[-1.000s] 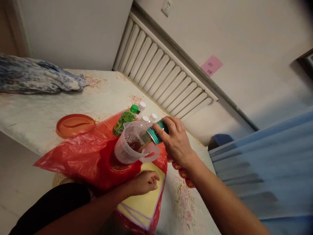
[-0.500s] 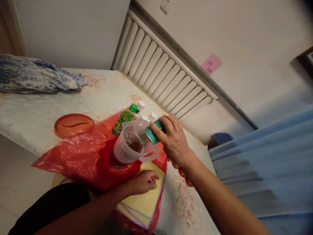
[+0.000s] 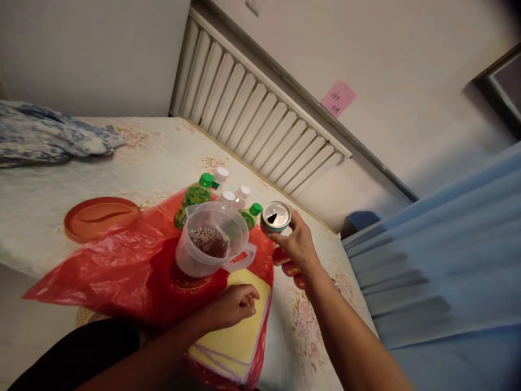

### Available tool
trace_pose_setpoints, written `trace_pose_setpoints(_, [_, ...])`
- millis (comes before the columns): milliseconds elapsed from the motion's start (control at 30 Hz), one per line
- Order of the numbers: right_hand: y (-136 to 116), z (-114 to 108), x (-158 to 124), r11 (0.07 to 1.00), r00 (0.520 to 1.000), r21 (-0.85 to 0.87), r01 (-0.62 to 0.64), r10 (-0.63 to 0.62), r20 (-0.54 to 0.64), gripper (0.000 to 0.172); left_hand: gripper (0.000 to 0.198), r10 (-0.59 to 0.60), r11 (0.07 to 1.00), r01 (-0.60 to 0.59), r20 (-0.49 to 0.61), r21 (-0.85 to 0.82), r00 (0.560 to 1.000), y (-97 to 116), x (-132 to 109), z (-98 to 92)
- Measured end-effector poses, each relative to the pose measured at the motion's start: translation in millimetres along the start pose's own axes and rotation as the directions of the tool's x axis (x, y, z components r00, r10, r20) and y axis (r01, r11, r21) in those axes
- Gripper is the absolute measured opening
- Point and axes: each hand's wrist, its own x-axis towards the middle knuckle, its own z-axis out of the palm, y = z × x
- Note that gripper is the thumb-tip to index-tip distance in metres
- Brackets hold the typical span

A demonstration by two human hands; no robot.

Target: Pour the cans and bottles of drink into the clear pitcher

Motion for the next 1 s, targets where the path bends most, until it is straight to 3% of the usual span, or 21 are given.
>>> trace_pose_setpoints(100, [37.9,5.7,-8.2,0.929,0.949,0.232,-0.289,0.310,-0.060,0.054,0.033,0.005,1.000,-0.005,0.004,0.004,1.000,-1.9,1.2,0.3])
trace_pose_setpoints(267, [99.2,43.5,-20.1,0.761,0.843,0.479,-0.438,0.533,-0.077,0.047,0.034,-0.010,1.000,0.010,-0.002,0.026,1.000,-1.8,2.0,-0.3])
trace_pose_setpoints(467, [135.2,89.6,-11.0,0.752,0.842,0.483,-0.448,0.537,-0.056,0.050,0.034,-0.034,0.998,0.034,-0.006,0.060,0.999,-4.8,4.3,-1.1])
trace_pose_setpoints(833, [156.5,143.5,11.2,0.775,0.871,0.467,-0.425,0.491,-0.022,0.052,0.035,-0.079,0.992,0.080,-0.014,0.099,0.997,-11.3,5.2,-0.9])
trace_pose_setpoints(1000, [157.9,157.3,14.2,0.794,0.888,0.463,-0.393,0.459,-0.034,0.056,0.034,-0.078,0.988,0.079,-0.011,0.130,0.997,-7.2,5.2,-1.2])
